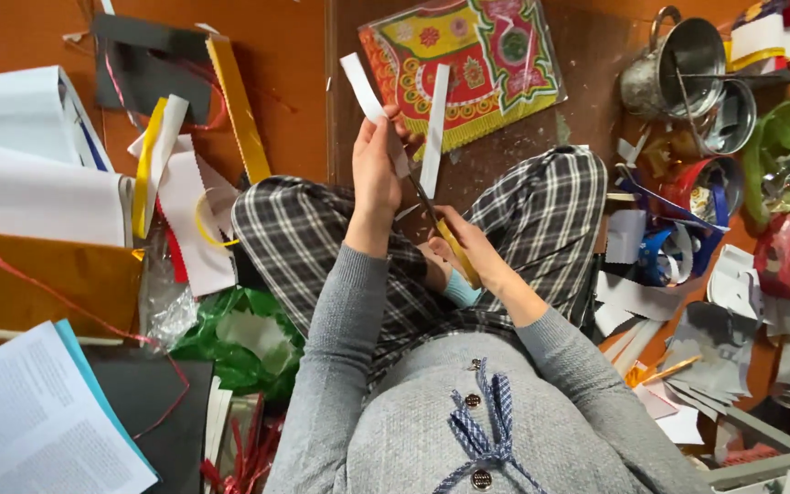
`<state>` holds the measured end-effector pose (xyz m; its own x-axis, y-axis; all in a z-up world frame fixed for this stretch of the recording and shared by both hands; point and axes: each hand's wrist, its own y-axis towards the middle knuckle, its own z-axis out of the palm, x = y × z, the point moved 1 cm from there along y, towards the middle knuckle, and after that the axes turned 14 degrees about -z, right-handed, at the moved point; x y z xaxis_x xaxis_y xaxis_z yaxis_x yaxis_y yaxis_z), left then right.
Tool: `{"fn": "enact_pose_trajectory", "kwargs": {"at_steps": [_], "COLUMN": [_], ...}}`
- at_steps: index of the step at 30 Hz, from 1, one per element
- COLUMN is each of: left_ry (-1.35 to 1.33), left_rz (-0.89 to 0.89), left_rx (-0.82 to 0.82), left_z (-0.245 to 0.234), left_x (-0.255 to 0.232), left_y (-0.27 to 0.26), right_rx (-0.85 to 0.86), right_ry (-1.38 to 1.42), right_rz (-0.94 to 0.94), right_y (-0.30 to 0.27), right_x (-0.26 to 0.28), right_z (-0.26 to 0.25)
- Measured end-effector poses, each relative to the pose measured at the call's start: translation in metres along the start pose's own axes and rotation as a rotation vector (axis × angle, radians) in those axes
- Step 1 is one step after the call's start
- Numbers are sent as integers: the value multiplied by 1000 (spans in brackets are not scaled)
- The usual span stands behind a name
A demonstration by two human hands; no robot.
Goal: Cutting strips of paper with scissors and folding them for a craft project
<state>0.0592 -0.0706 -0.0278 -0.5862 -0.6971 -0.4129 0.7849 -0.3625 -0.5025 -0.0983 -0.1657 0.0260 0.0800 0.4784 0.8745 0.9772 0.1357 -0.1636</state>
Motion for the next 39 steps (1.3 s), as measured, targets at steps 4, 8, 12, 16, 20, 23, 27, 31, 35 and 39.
{"fn": "enact_pose_trajectory", "kwargs": {"at_steps": [4,8,12,16,20,23,27,31,35,39], "left_ry": [-48,-59,79,96,106,115,98,109,134,149], "left_rz": [17,21,-4,-12,2,-12,-12,-14,46,16], "left_rx": [-15,-10,-54,-77,-64,-82,-103,-131,-124,-101], "left_z": [4,4,-1,-8,-8,-8,-2,-11,-9,-7], "left_x": [-6,-3,7,18,19,21,18,12,3,13], "left_y": [-7,-9,-7,0,-3,-4,-10,-3,-3,-4], "right_rx": [-20,-24,-28,-141,-116,-123,-150,-211,-173,-145], "right_ry": [4,-12,-24,114,153,116,5,78,93,123], "right_rz": [6,-1,-10,-1,4,-2,1,49,42,13], "right_y": [1,4,7,9,10,12,16,8,10,16], "right_x": [-8,-5,1,-11,-12,-3,-8,-19,-11,-20], "right_z": [1,0,-3,3,7,4,4,16,12,15]}}
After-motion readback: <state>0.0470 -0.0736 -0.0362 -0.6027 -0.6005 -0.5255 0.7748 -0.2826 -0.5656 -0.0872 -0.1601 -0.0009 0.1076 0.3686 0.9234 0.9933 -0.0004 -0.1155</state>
